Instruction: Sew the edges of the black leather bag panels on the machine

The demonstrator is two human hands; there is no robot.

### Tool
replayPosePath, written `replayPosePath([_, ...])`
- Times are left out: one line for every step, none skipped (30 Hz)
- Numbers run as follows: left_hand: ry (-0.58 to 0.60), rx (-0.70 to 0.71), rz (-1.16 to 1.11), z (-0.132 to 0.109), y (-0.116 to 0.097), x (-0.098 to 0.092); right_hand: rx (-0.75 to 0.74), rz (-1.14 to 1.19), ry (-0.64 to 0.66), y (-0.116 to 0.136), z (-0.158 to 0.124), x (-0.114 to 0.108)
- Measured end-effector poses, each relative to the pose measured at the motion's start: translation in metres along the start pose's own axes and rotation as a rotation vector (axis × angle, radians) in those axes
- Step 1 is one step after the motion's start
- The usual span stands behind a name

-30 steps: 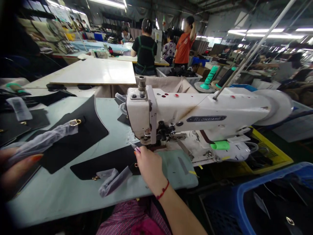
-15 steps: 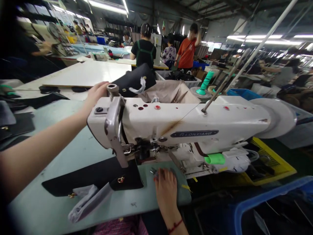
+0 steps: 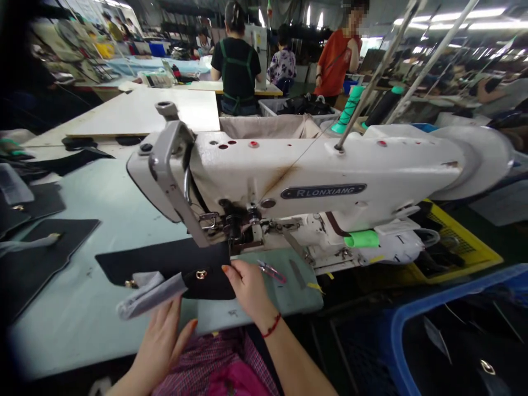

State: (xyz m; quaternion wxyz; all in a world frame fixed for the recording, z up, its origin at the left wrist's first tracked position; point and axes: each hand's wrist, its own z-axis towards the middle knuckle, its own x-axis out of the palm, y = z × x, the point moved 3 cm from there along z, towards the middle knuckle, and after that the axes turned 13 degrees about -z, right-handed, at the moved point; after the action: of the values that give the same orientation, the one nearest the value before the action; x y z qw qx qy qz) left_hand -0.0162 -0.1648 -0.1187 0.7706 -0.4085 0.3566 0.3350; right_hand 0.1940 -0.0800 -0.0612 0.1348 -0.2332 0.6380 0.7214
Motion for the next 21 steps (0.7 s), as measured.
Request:
replayPosePath([-0.010, -0.018, -0.009, 0.013, 0.005, 0.004, 0.005, 0.005, 0.001, 0.000, -0.002, 0.002])
replayPosePath([-0.023, -0.015, -0.024, 0.027, 0.008, 0.006, 0.013, 0.010, -0.002, -0.001, -0.004, 0.004])
replayPosePath([-0.050, -0.002, -0.037, 0.042, 0.009, 0.003, 0.022, 0.018, -0.006, -0.001, -0.006, 0.006])
replayPosePath([-0.076, 0.024, -0.046, 0.055, 0.009, -0.001, 0.032, 0.026, -0.012, -0.001, -0.007, 0.007])
replayPosePath([-0.101, 0.054, -0.047, 0.066, 0.008, -0.007, 0.041, 0.033, -0.020, -0.001, -0.008, 0.008])
replayPosePath([-0.112, 0.075, -0.036, 0.075, 0.007, -0.014, 0.048, 0.038, -0.025, -0.001, -0.009, 0.008])
replayPosePath([-0.104, 0.091, -0.019, 0.083, 0.005, -0.021, 0.051, 0.039, -0.031, 0.000, -0.009, 0.008])
replayPosePath([-0.071, 0.109, -0.001, 0.089, 0.004, -0.027, 0.050, 0.038, -0.038, 0.000, -0.009, 0.007])
replayPosePath([-0.022, 0.134, 0.009, 0.093, 0.002, -0.032, 0.046, 0.038, -0.043, 0.001, -0.009, 0.005])
replayPosePath([0.036, 0.165, 0.007, 0.097, 0.001, -0.036, 0.042, 0.039, -0.044, 0.002, -0.009, 0.004])
replayPosePath([0.092, 0.200, -0.007, 0.099, 0.001, -0.039, 0.040, 0.042, -0.042, 0.002, -0.009, 0.003])
replayPosePath([0.137, 0.233, -0.029, 0.101, 0.000, -0.041, 0.040, 0.047, -0.038, 0.003, -0.009, 0.002])
replayPosePath([0.158, 0.262, -0.051, 0.103, 0.001, -0.043, 0.045, 0.055, -0.034, 0.003, -0.010, 0.002])
replayPosePath([0.162, 0.277, -0.065, 0.104, 0.002, -0.044, 0.053, 0.061, -0.031, 0.003, -0.010, 0.001])
replayPosePath([0.154, 0.279, -0.072, 0.104, 0.005, -0.044, 0.061, 0.066, -0.028, 0.003, -0.010, 0.002])
replayPosePath([0.152, 0.280, -0.074, 0.104, 0.007, -0.043, 0.067, 0.069, -0.027, 0.003, -0.011, 0.002])
replayPosePath([0.148, 0.283, -0.076, 0.103, 0.010, -0.042, 0.074, 0.070, -0.027, 0.003, -0.011, 0.002])
replayPosePath([0.148, 0.287, -0.078, 0.102, 0.012, -0.040, 0.080, 0.071, -0.028, 0.003, -0.012, 0.003])
replayPosePath([0.150, 0.288, -0.082, 0.100, 0.015, -0.038, 0.086, 0.072, -0.029, 0.004, -0.012, 0.003])
replayPosePath([0.155, 0.286, -0.088, 0.098, 0.018, -0.035, 0.092, 0.074, -0.029, 0.004, -0.012, 0.003])
replayPosePath([0.157, 0.284, -0.100, 0.097, 0.020, -0.033, 0.098, 0.075, -0.030, 0.004, -0.012, 0.003])
